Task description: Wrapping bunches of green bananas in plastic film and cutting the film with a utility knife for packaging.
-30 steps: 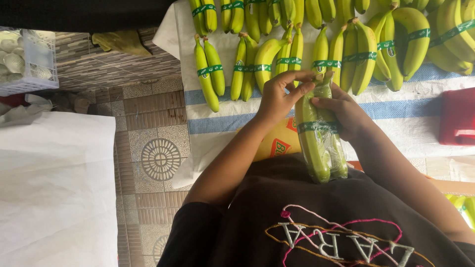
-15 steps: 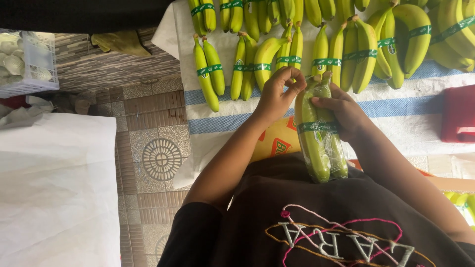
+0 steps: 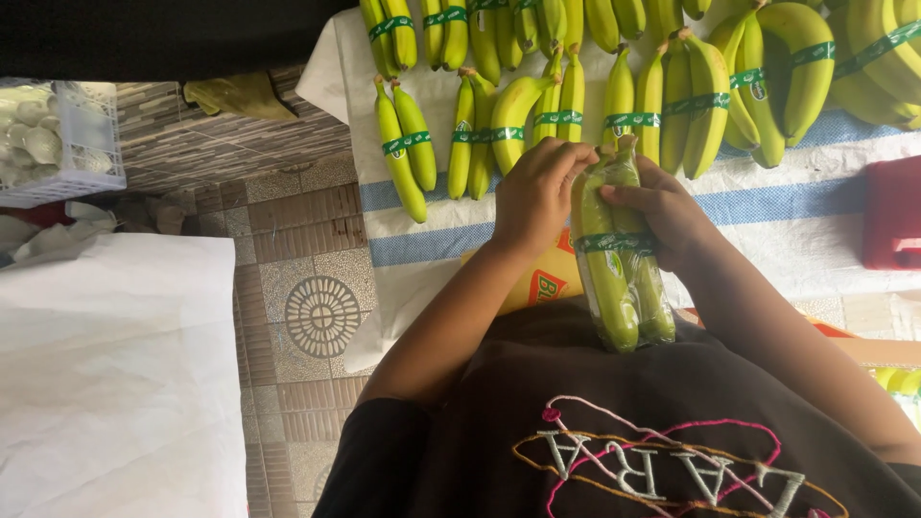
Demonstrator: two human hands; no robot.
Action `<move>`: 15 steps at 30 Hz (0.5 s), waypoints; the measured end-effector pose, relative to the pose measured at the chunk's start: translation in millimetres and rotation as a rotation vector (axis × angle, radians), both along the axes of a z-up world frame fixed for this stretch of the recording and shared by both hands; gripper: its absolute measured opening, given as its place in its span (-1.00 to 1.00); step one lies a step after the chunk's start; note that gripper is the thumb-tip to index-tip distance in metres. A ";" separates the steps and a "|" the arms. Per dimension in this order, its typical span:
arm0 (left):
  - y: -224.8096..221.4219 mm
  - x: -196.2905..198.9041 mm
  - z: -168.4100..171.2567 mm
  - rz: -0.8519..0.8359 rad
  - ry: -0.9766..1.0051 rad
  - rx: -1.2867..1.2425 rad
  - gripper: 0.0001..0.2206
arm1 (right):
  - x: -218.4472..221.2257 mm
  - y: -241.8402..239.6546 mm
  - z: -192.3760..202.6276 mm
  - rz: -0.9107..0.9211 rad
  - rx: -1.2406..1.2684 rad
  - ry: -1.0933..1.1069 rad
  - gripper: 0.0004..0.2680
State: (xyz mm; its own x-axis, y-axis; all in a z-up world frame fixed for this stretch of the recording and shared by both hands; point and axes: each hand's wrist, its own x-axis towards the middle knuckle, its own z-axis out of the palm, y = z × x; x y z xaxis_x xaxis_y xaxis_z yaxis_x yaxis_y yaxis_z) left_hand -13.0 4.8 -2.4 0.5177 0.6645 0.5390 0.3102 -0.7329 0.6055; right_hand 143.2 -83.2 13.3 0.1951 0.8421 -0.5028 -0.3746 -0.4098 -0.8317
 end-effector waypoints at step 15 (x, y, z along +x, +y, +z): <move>3.4 -10.0 16.3 -0.020 0.307 0.146 -0.89 | -7.3 2.2 20.2 0.001 -0.039 -0.041 -0.56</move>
